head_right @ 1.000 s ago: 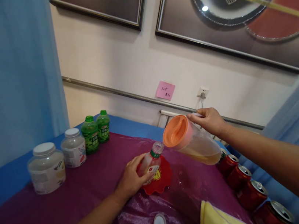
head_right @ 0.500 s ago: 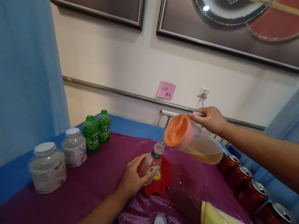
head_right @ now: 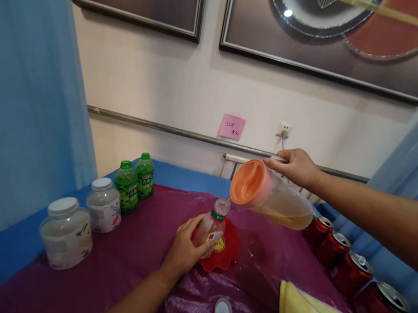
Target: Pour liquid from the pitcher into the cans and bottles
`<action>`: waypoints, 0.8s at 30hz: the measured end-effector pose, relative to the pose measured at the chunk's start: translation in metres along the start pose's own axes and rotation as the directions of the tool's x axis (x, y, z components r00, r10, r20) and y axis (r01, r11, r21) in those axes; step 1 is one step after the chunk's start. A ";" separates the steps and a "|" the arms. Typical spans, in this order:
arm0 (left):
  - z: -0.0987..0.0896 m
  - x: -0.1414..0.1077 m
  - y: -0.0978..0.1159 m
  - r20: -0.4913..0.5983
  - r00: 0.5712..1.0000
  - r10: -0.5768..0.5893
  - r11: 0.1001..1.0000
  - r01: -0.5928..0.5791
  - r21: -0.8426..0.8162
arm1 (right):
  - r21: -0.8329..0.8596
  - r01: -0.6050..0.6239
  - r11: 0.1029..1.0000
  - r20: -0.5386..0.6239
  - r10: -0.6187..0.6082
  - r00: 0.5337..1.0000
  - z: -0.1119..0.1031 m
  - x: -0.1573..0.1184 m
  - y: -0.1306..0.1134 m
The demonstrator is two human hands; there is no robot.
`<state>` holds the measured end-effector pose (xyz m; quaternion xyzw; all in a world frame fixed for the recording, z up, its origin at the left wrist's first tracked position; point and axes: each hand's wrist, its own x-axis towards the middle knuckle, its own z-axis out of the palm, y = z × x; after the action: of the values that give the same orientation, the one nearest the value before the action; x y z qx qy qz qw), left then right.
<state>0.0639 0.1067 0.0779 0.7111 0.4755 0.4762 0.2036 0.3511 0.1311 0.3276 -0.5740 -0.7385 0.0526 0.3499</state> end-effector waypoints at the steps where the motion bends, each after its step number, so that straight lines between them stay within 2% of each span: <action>1: 0.000 0.000 0.000 0.003 1.000 -0.001 1.000 0.001 0.002 | -0.002 -0.001 1.000 0.001 0.001 1.000 0.000 0.000 -0.001; 24: -0.001 0.000 0.003 0.004 1.000 0.012 1.000 -0.012 0.019 | -0.056 0.000 0.998 0.034 0.002 0.999 0.000 -0.002 -0.003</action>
<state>0.0644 0.1050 0.0804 0.7167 0.4752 0.4716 0.1950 0.3486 0.1282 0.3282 -0.5831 -0.7451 0.0418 0.3210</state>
